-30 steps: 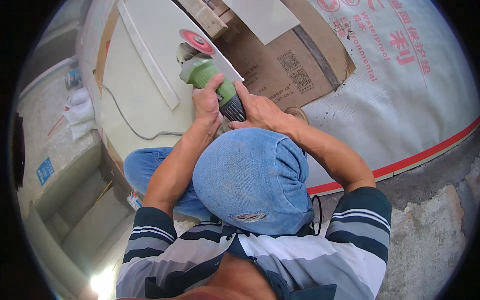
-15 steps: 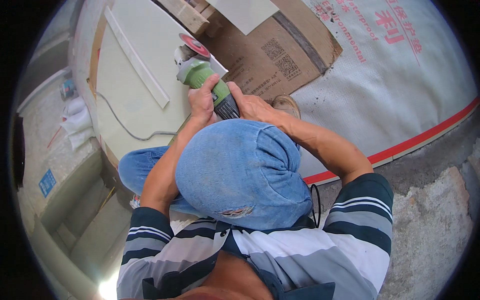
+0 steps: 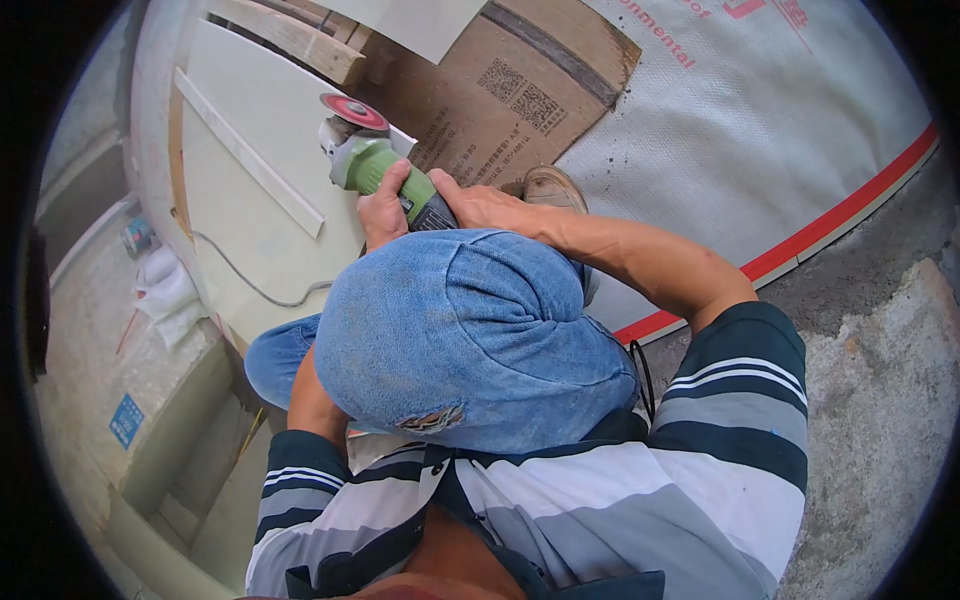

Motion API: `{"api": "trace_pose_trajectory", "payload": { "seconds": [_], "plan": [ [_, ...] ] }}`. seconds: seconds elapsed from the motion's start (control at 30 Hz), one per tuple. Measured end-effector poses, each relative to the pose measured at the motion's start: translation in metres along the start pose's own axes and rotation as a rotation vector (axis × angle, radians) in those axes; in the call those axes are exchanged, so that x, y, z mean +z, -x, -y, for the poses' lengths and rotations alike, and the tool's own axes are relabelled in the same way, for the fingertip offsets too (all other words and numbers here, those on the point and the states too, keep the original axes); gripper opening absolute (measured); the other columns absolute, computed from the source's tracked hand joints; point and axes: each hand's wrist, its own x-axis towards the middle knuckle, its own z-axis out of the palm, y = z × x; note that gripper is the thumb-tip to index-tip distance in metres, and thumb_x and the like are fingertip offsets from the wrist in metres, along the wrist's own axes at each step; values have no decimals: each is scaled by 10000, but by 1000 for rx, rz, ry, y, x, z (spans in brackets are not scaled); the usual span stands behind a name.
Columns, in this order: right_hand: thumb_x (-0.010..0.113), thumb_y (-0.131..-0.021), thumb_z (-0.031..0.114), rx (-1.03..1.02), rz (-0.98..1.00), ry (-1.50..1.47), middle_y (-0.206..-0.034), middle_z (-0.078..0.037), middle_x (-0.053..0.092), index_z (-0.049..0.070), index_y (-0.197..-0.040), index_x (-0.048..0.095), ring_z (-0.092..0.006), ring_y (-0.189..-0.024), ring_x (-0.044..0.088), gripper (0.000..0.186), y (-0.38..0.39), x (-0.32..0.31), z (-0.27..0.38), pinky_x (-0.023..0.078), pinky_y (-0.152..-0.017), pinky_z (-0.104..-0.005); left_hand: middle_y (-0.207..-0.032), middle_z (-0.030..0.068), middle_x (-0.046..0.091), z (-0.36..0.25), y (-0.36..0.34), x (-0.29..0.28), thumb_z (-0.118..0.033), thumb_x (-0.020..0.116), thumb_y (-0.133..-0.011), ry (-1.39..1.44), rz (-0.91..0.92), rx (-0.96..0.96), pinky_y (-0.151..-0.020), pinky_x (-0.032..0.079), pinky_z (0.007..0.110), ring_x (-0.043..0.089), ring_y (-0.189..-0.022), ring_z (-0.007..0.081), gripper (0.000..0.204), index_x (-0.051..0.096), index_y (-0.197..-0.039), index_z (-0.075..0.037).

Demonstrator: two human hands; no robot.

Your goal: Using an angle grinder to cut and trim a large ceramic tile on the floor.

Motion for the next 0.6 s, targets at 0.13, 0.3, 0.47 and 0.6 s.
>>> {"api": "trace_pose_trajectory", "payload": {
  "seconds": [0.13,0.3,0.47,0.6],
  "plan": [
    [593,-834,292,-43,0,3,-968,-358,578,-67,-1319,170,-499,-910,573,737,2,-2,2,463,-749,-488,-915,84,609,-2,1,1,-140,768,-714,48,1,1,-710,500,301,607,-785,170,422,551,-1033,31],
    [588,-839,294,10,34,-8,-978,-364,573,-76,-1319,176,-506,-910,568,733,5,-4,7,460,-759,-488,-905,85,611,-2,8,2,-132,770,-707,76,-4,-16,-699,502,308,609,-764,175,411,559,-1022,28],
    [588,-836,318,94,65,34,-977,-369,572,-63,-1293,198,-507,-910,568,711,10,-3,7,452,-766,-503,-902,90,610,8,16,2,-151,777,-698,35,10,-40,-696,500,307,607,-762,173,422,556,-1010,27],
    [577,-841,332,129,90,73,-969,-372,572,-45,-1248,231,-511,-909,567,655,16,-3,5,448,-764,-511,-899,87,607,13,23,5,-157,781,-694,36,29,-80,-695,498,305,605,-763,172,444,545,-1024,23]
  ]
}}
